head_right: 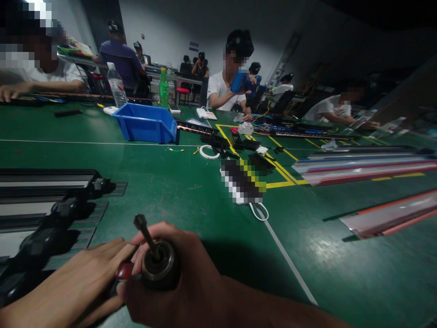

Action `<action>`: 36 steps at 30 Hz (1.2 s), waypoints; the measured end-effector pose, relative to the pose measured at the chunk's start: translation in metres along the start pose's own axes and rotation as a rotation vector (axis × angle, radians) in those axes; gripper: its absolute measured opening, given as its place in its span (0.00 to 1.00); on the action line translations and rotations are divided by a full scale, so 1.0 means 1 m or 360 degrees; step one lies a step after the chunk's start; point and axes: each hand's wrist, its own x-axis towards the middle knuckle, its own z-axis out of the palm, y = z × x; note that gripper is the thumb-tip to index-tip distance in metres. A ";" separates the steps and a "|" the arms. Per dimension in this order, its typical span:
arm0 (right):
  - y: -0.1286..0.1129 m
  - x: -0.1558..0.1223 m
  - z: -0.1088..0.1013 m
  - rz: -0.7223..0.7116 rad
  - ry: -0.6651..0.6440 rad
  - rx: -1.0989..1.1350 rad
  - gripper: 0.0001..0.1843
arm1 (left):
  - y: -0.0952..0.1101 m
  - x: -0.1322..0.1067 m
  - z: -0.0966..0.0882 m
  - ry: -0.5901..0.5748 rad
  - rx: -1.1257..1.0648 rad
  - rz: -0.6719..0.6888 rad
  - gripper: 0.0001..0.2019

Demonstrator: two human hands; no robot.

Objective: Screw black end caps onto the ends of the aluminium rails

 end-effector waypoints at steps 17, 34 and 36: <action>-0.008 -0.005 -0.012 0.0303 -0.0104 0.0105 0.31 | 0.006 0.006 -0.017 -0.0103 -0.0031 0.0003 0.15; -0.032 0.018 -0.011 0.0449 -0.0402 0.0245 0.11 | 0.010 0.005 -0.024 -0.0148 -0.0074 0.0016 0.13; -0.028 0.020 -0.013 0.0403 -0.0405 0.0124 0.13 | 0.007 0.002 -0.023 -0.0134 -0.0116 0.0065 0.14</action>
